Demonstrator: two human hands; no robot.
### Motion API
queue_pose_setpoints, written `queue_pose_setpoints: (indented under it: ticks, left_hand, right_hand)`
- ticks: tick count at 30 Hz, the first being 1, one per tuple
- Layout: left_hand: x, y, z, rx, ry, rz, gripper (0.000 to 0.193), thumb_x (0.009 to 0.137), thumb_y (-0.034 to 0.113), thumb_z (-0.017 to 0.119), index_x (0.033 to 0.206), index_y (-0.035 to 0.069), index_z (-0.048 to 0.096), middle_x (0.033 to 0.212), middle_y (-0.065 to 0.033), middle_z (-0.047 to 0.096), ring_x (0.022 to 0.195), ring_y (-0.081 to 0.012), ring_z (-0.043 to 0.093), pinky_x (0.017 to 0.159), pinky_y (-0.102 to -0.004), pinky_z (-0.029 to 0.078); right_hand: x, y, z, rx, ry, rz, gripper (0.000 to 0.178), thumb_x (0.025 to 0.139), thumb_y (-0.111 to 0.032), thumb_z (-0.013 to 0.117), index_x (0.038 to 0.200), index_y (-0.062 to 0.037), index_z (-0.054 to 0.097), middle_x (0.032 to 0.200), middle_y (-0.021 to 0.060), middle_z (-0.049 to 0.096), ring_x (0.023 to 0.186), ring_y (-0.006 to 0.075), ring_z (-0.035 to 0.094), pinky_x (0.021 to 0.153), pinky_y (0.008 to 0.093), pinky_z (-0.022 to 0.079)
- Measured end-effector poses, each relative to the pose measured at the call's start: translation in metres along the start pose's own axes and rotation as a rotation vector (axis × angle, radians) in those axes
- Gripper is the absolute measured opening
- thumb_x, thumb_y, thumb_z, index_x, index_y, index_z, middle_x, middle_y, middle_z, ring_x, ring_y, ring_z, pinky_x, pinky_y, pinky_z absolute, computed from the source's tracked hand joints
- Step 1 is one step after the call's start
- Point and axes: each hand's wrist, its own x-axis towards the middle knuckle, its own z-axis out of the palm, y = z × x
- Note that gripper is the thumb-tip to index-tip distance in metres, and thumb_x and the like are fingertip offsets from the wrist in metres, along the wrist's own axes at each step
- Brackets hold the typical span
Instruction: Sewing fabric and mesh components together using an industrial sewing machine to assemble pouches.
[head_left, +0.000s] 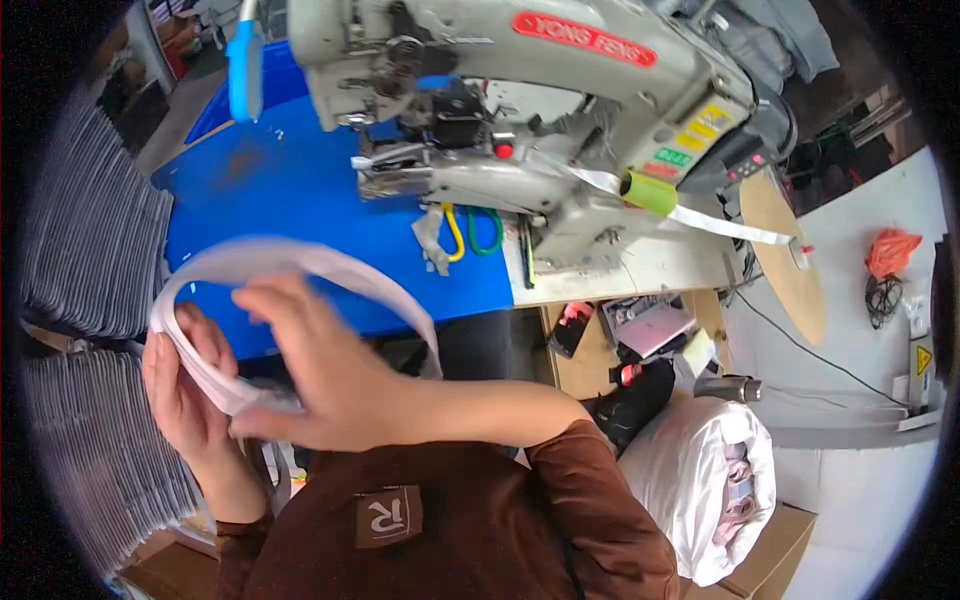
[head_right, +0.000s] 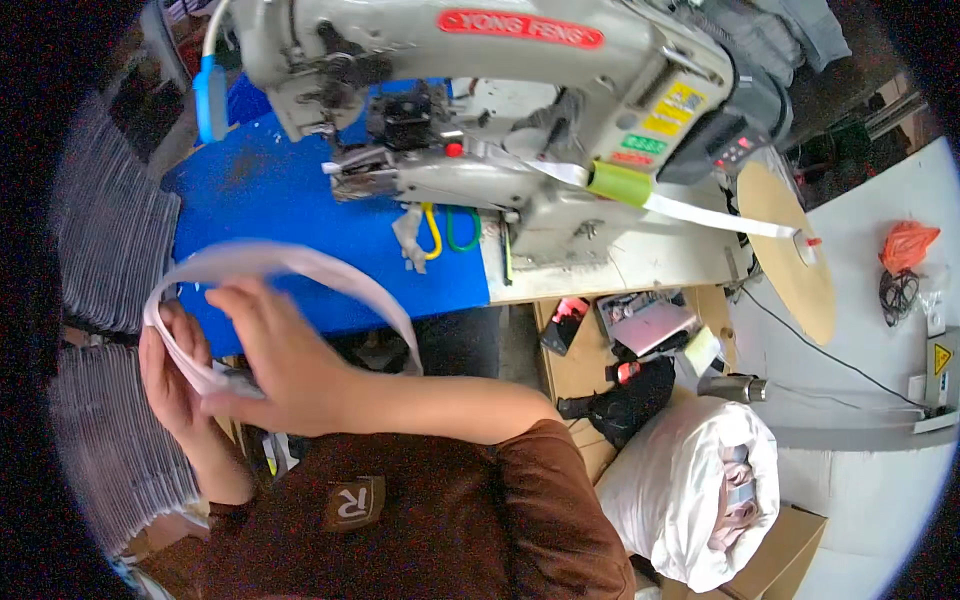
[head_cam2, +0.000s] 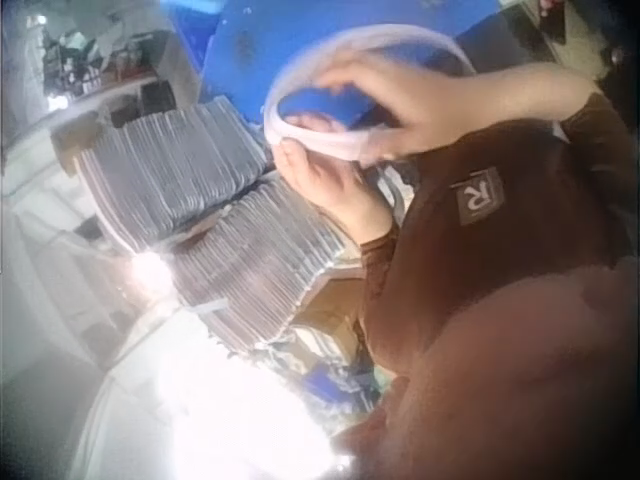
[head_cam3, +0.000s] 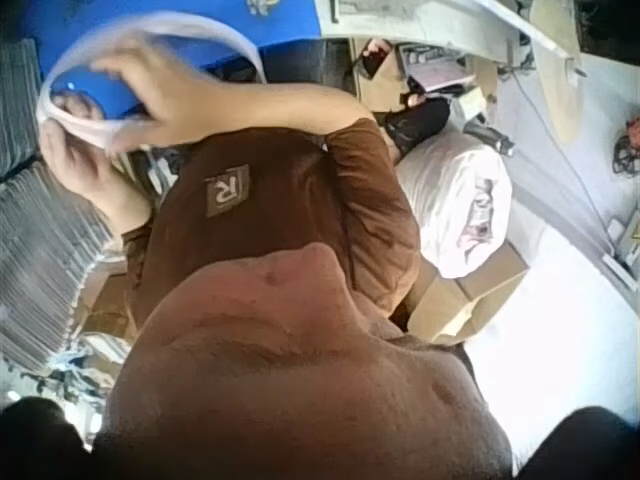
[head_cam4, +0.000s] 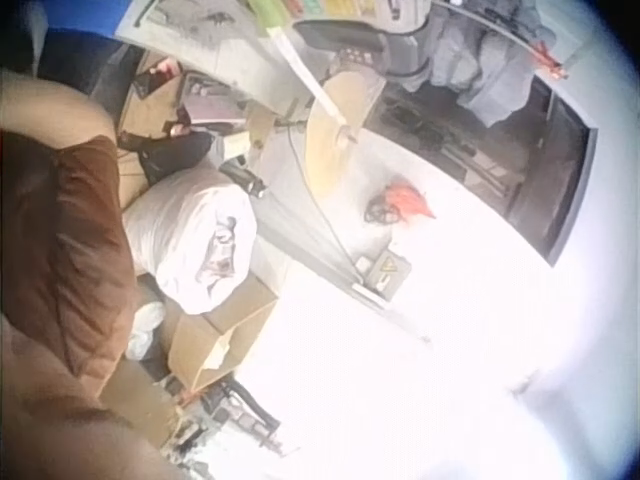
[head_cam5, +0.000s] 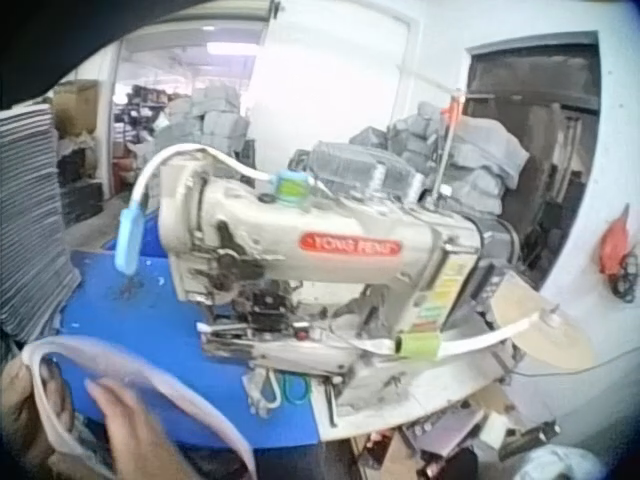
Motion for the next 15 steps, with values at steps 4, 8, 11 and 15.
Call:
queue_pose_setpoints:
  ticks: [4, 8, 11, 15]
  left_hand:
    - [0.020, 0.002, 0.016, 0.350, 0.113, 0.093, 0.039, 0.099, 0.024, 0.052, 0.128, -0.002, 0.047, 0.105, -0.0076, 0.057, 0.086, -0.0133, 0.053, 0.076, -0.0234, 0.044]
    - [0.063, 0.013, 0.011, 0.427, 0.084, 0.143, 0.045, 0.098, 0.021, 0.053, 0.136, -0.003, 0.045, 0.126, -0.0136, 0.060, 0.099, -0.0163, 0.062, 0.092, -0.0290, 0.050]
    - [0.089, 0.012, -0.016, 0.470, 0.199, 0.126, 0.044, 0.100, 0.021, 0.050, 0.137, -0.003, 0.045, 0.132, -0.0152, 0.057, 0.114, -0.0197, 0.058, 0.105, -0.0355, 0.042]
    - [0.117, 0.017, -0.077, 0.498, 0.308, 0.124, 0.045, 0.101, 0.023, 0.050, 0.135, -0.006, 0.046, 0.133, -0.0190, 0.056, 0.121, -0.0243, 0.056, 0.108, -0.0378, 0.038]
  right_hand:
    - [-0.020, 0.008, 0.001, 0.170, -0.136, 0.329, 0.068, 0.074, -0.012, 0.077, 0.129, -0.0014, 0.038, 0.098, 0.0235, 0.062, 0.092, 0.0421, 0.063, 0.079, 0.0427, 0.050]
    - [-0.034, 0.002, -0.050, -0.126, 0.069, 0.298, 0.067, 0.068, -0.003, 0.074, 0.127, -0.0023, 0.041, 0.106, 0.0200, 0.057, 0.092, 0.0390, 0.063, 0.080, 0.0430, 0.051]
    - [-0.048, 0.013, -0.074, -0.274, 0.082, 0.340, 0.063, 0.071, -0.004, 0.070, 0.127, -0.0027, 0.041, 0.113, 0.0188, 0.051, 0.089, 0.0383, 0.061, 0.078, 0.0421, 0.052]
    - [-0.055, 0.019, -0.098, -0.379, 0.035, 0.460, 0.049, 0.079, -0.009, 0.066, 0.124, -0.0033, 0.046, 0.107, 0.0190, 0.054, 0.088, 0.0372, 0.061, 0.075, 0.0417, 0.052]
